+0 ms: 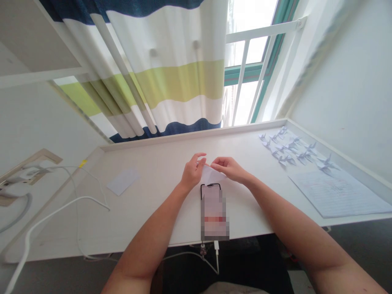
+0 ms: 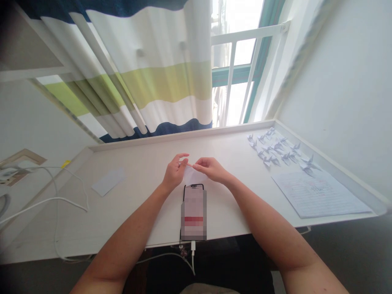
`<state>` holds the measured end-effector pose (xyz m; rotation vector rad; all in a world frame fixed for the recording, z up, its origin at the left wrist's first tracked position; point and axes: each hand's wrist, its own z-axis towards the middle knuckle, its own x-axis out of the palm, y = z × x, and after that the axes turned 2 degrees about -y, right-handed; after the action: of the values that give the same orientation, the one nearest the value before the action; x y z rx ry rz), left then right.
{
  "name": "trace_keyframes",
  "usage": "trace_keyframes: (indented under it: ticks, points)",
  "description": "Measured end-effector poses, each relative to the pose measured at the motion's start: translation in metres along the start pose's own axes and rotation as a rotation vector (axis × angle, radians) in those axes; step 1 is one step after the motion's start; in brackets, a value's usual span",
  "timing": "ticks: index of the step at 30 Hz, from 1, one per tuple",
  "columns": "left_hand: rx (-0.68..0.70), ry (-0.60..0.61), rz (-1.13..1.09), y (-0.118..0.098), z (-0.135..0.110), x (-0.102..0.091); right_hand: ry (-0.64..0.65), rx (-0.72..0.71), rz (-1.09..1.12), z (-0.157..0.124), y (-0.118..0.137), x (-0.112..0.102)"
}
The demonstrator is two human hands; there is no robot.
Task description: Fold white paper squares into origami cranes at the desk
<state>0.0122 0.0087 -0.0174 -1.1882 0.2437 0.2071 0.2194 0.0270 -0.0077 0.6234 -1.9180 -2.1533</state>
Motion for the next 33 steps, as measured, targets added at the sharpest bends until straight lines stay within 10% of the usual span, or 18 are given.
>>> trace_keyframes:
  ticks: [7,12,33]
  points:
    - [-0.060,-0.121,-0.056,-0.002,0.000,0.003,0.007,-0.007,0.031,0.000,-0.001,0.006]
    - [-0.188,0.064,-0.217,-0.006,0.002,0.007,-0.212,-0.065,0.189,0.002,0.001,0.005]
    - [-0.181,0.432,-0.160,-0.015,-0.008,0.005,-0.284,-0.186,0.080,-0.002,0.010,0.000]
